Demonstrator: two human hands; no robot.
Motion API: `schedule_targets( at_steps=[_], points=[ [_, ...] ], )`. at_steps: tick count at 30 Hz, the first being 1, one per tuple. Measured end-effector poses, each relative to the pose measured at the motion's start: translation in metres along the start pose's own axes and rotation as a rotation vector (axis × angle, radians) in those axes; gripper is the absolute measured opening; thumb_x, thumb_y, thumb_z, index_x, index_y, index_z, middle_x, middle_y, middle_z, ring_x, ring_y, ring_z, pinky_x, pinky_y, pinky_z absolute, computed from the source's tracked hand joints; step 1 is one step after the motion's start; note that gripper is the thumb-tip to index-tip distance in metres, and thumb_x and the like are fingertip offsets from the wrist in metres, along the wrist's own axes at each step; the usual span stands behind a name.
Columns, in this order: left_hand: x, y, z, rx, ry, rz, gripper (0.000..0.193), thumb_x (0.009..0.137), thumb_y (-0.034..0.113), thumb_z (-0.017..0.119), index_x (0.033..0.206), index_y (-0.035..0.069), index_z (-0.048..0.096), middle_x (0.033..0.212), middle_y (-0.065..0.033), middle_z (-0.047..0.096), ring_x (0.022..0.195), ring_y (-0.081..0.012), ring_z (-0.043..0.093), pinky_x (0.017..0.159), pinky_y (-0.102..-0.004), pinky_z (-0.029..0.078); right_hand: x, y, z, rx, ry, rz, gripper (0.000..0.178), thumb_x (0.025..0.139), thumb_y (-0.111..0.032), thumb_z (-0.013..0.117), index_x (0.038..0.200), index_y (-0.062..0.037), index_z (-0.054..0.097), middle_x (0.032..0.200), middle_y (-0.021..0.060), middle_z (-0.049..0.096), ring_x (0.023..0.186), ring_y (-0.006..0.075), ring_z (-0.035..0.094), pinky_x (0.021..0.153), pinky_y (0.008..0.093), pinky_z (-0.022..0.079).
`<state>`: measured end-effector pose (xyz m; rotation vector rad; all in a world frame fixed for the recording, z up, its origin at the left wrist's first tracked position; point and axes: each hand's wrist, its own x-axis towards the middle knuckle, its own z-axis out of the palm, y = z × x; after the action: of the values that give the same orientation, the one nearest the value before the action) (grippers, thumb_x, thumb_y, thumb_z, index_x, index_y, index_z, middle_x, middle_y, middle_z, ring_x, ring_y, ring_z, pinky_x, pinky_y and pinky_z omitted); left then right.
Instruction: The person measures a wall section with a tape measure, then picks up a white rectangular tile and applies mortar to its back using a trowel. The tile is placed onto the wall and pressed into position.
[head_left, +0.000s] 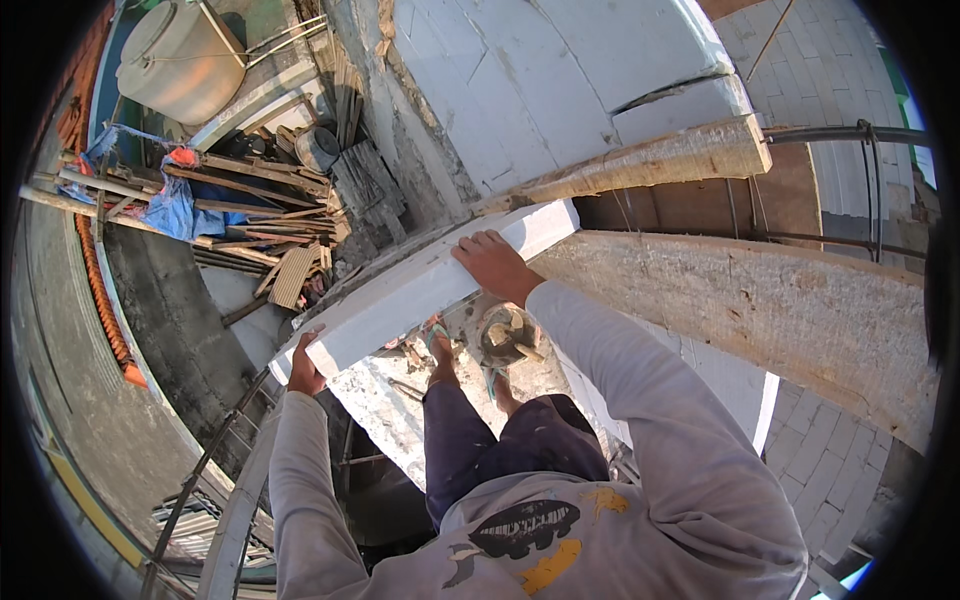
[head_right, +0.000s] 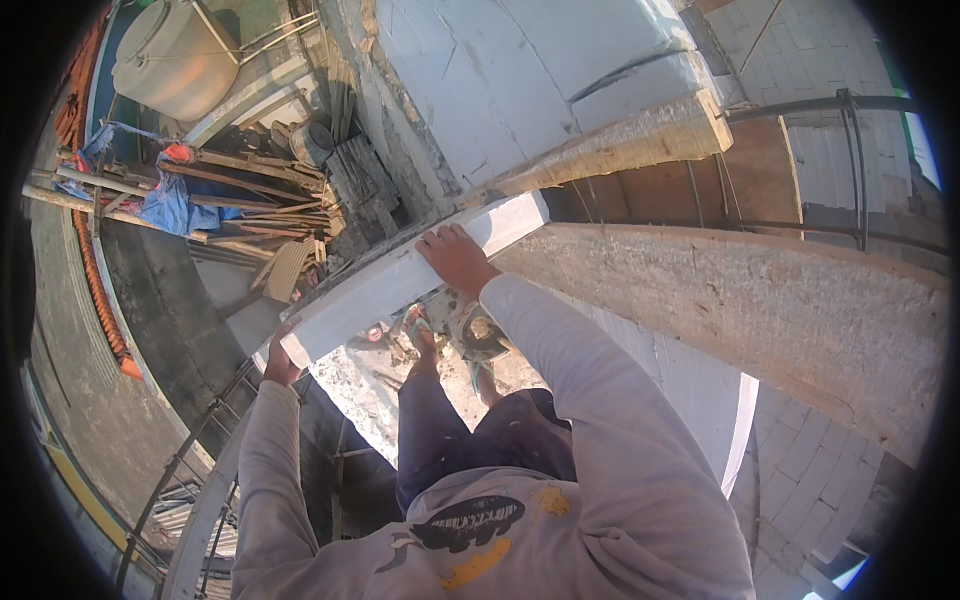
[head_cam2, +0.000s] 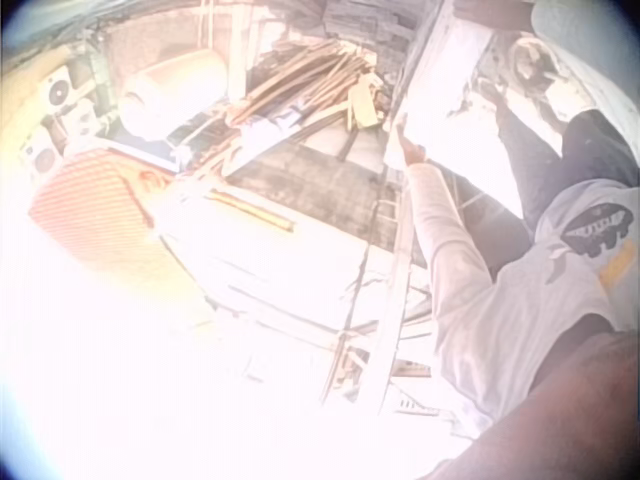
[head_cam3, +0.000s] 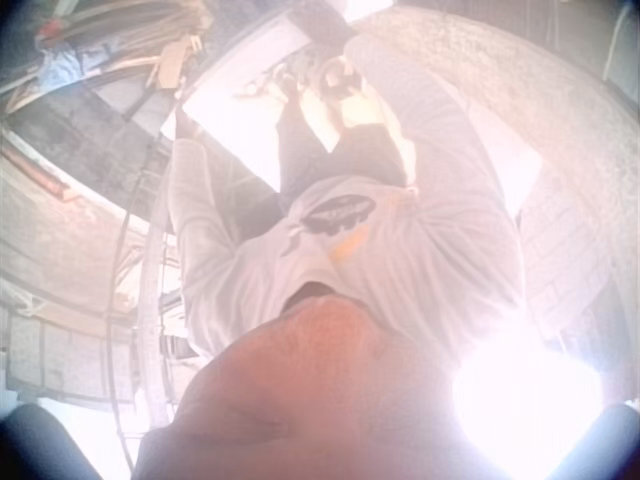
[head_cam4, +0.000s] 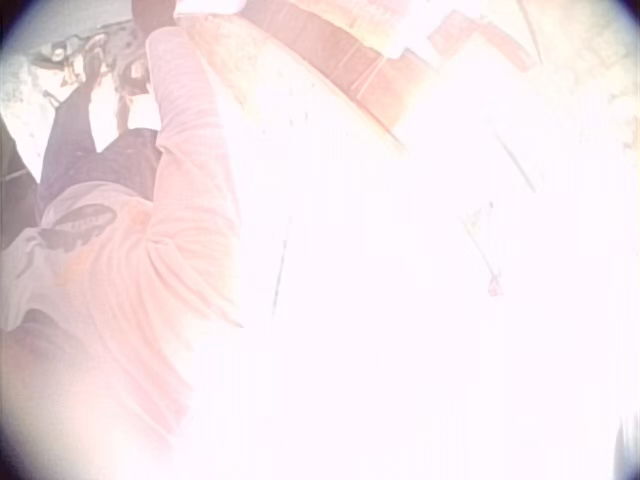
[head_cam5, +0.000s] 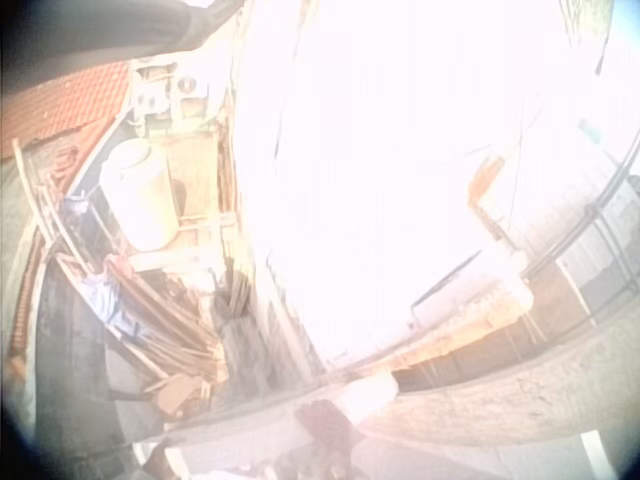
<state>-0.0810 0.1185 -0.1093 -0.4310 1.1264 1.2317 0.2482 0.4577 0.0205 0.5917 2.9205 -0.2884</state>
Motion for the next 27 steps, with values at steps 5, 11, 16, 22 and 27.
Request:
schedule_targets(
  at_steps=[5,11,16,22,27],
  points=[
    [-0.001,0.002,-0.003,0.016,-0.001,-0.037,0.048,0.099,0.034,0.049,0.14,0.011,0.056,0.136,-0.0149,0.061,0.121,-0.0345,0.061,0.104,-0.0494,0.05,0.0,-0.003,-0.006,0.026,-0.079,0.024,0.041,0.077,-0.003,0.071,0.117,-0.006,0.061,0.118,0.0117,0.062,0.113,0.032,0.058,0.102,0.0447,0.044],
    [-0.009,0.006,0.003,0.037,0.037,-0.024,0.048,0.099,0.032,0.048,0.14,0.009,0.055,0.137,-0.0151,0.06,0.122,-0.0342,0.06,0.103,-0.0496,0.05,0.001,-0.002,-0.006,0.011,-0.082,0.009,0.042,0.078,-0.003,0.071,0.118,-0.006,0.061,0.119,0.0121,0.062,0.115,0.0326,0.058,0.102,0.0454,0.044],
    [-0.014,0.011,0.011,0.107,0.022,0.013,0.048,0.101,0.029,0.045,0.141,0.004,0.055,0.135,-0.0156,0.061,0.123,-0.0328,0.06,0.104,-0.0483,0.049,0.0,0.002,0.001,-0.063,-0.007,-0.028,0.027,0.087,-0.014,0.065,0.113,-0.01,0.063,0.112,0.0078,0.064,0.11,0.0282,0.062,0.099,0.0432,0.046],
    [-0.034,0.027,0.039,0.412,-0.029,0.083,0.047,0.103,0.031,0.044,0.138,0.004,0.058,0.132,-0.0126,0.063,0.121,-0.029,0.061,0.105,-0.0445,0.047,-0.02,0.012,-0.018,-0.006,-0.06,0.011,0.045,0.086,-0.016,0.072,0.128,-0.0079,0.057,0.131,0.0134,0.058,0.126,0.0333,0.054,0.107,0.0471,0.042],
    [-0.036,0.059,0.053,0.995,0.013,0.085,0.039,0.102,0.031,0.051,0.127,0.005,0.067,0.125,-0.0088,0.068,0.117,-0.0234,0.063,0.101,-0.0385,0.047,-0.049,-0.009,-0.045,0.48,0.387,0.701,0.032,0.091,-0.013,0.066,0.122,-0.005,0.058,0.12,0.0158,0.06,0.119,0.035,0.054,0.104,0.046,0.043]
  ],
)
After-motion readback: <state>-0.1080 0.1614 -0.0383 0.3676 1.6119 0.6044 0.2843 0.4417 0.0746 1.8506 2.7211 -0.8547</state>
